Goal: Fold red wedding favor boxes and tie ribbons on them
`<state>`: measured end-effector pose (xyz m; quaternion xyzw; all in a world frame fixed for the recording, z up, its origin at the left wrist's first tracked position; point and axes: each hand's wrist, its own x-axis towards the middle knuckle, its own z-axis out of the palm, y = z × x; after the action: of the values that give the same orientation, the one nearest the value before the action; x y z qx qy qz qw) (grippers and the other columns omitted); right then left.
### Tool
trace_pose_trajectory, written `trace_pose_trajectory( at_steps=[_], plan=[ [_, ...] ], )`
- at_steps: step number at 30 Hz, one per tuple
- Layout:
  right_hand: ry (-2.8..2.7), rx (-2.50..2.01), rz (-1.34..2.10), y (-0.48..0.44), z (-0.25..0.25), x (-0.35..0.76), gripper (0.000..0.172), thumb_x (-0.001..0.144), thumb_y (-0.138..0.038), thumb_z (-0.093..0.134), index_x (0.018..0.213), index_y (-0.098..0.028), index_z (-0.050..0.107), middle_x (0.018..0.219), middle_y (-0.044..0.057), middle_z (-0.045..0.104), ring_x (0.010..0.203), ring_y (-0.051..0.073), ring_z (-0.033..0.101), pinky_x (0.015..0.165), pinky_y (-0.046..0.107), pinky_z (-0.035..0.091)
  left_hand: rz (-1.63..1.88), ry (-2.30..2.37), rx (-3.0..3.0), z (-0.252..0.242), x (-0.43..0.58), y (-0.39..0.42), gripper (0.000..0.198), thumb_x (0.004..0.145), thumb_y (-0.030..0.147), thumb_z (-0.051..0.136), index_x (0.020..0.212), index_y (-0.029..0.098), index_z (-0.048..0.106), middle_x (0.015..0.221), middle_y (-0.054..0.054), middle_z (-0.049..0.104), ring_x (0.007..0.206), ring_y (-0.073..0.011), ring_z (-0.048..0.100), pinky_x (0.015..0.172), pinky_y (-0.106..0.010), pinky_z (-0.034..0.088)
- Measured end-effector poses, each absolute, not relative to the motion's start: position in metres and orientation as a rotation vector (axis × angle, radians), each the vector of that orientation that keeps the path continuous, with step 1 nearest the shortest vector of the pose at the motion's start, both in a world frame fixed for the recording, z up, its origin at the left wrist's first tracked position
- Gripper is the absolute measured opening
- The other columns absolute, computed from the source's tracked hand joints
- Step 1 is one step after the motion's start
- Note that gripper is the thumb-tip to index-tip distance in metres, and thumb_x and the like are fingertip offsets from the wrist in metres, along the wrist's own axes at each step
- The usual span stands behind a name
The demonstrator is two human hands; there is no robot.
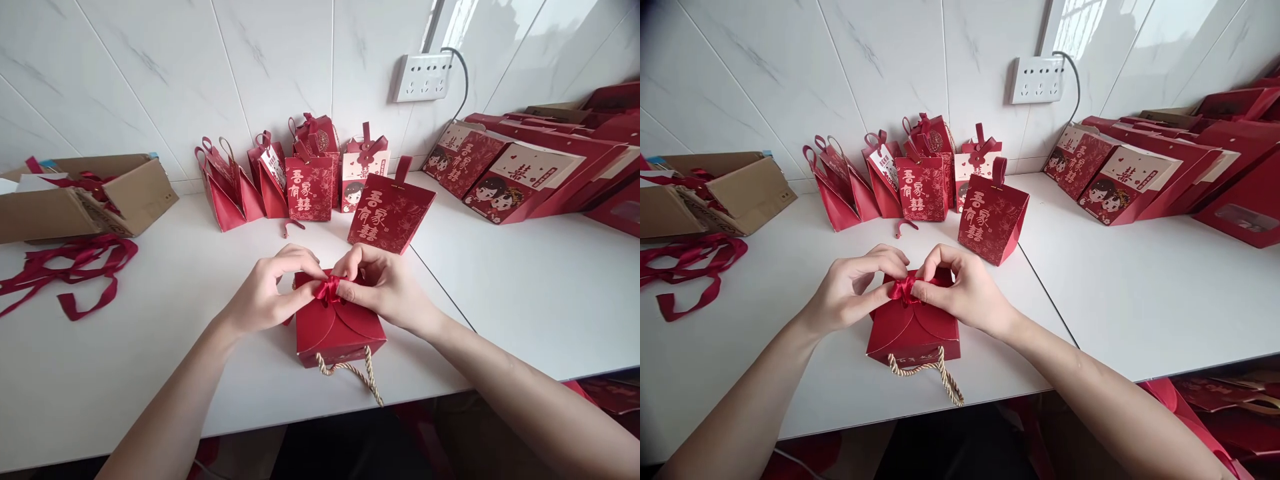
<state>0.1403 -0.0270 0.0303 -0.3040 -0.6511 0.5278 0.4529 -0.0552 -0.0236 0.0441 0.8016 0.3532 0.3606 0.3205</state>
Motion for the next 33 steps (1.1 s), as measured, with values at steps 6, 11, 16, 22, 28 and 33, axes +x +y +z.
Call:
trace_pose_trajectory(
  at_steps=[6, 11, 16, 22, 28, 33],
  plan=[
    [-1.634, -0.763, 1.248, -0.027, 0.030, 0.140, 0.024, 0.074, -0.028, 0.069, 0.066, -0.019, 0.048, 0.069, 0.000, 0.059, 0.063, 0.011, 0.054, 0.057, 0.026, 0.043, 0.792, 0.934, 2.116, 0.050, -0.055, -0.031, 0.012, 0.075, 0.025, 0.061, 0.067, 0.020, 0.067, 0.104, -0.005, 0.063, 0.093, -0.0213, 0.057, 0.084, -0.033, 0.045],
    [-1.656, -0.762, 1.214, -0.026, 0.030, 0.141, 0.026, 0.073, -0.030, 0.071, 0.066, -0.019, 0.049, 0.068, -0.002, 0.056, 0.061, 0.010, 0.050, 0.055, 0.024, 0.040, 0.855, 1.062, 2.106, 0.049, -0.047, -0.035, 0.031, 0.079, 0.038, 0.063, 0.056, 0.018, 0.063, 0.102, -0.005, 0.063, 0.090, -0.0198, 0.058, 0.085, -0.033, 0.046],
    [-1.739, -0.697, 1.182, -0.023, 0.034, 0.147, 0.025, 0.077, -0.035, 0.072, 0.072, -0.017, 0.056, 0.071, -0.001, 0.058, 0.064, 0.010, 0.051, 0.060, 0.025, 0.043, 0.805, 0.953, 1.952, 0.046, -0.048, -0.031, 0.039, 0.087, 0.038, 0.055, 0.057, 0.016, 0.064, 0.108, -0.008, 0.062, 0.086, -0.0176, 0.060, 0.076, -0.029, 0.048],
    [-1.836, -0.697, 1.064, -0.021, 0.035, 0.151, 0.014, 0.083, -0.028, 0.066, 0.077, -0.017, 0.058, 0.075, 0.000, 0.062, 0.069, 0.012, 0.057, 0.067, 0.026, 0.047, 0.776, 0.852, 1.767, 0.043, -0.048, -0.027, 0.032, 0.089, 0.035, 0.053, 0.068, 0.018, 0.071, 0.121, -0.007, 0.058, 0.105, -0.0245, 0.059, 0.088, -0.035, 0.050],
    [-2.065, -0.609, 0.632, -0.024, 0.042, 0.163, 0.010, 0.079, -0.010, 0.059, 0.083, -0.018, 0.058, 0.090, 0.004, 0.058, 0.086, 0.017, 0.055, 0.079, 0.034, 0.047, 0.779, 0.831, 1.751, 0.043, -0.048, -0.028, 0.032, 0.089, 0.029, 0.050, 0.067, 0.021, 0.072, 0.135, -0.003, 0.050, 0.128, -0.0298, 0.044, 0.092, -0.038, 0.051],
    [-2.221, -0.533, 0.211, -0.026, 0.045, 0.168, 0.010, 0.077, -0.021, 0.068, 0.083, -0.018, 0.061, 0.088, 0.004, 0.052, 0.086, 0.019, 0.053, 0.082, 0.041, 0.044, 0.741, 0.861, 1.671, 0.044, -0.050, -0.029, 0.035, 0.087, 0.027, 0.049, 0.058, 0.019, 0.066, 0.135, -0.002, 0.052, 0.109, -0.0283, 0.058, 0.084, -0.041, 0.054]
  ],
)
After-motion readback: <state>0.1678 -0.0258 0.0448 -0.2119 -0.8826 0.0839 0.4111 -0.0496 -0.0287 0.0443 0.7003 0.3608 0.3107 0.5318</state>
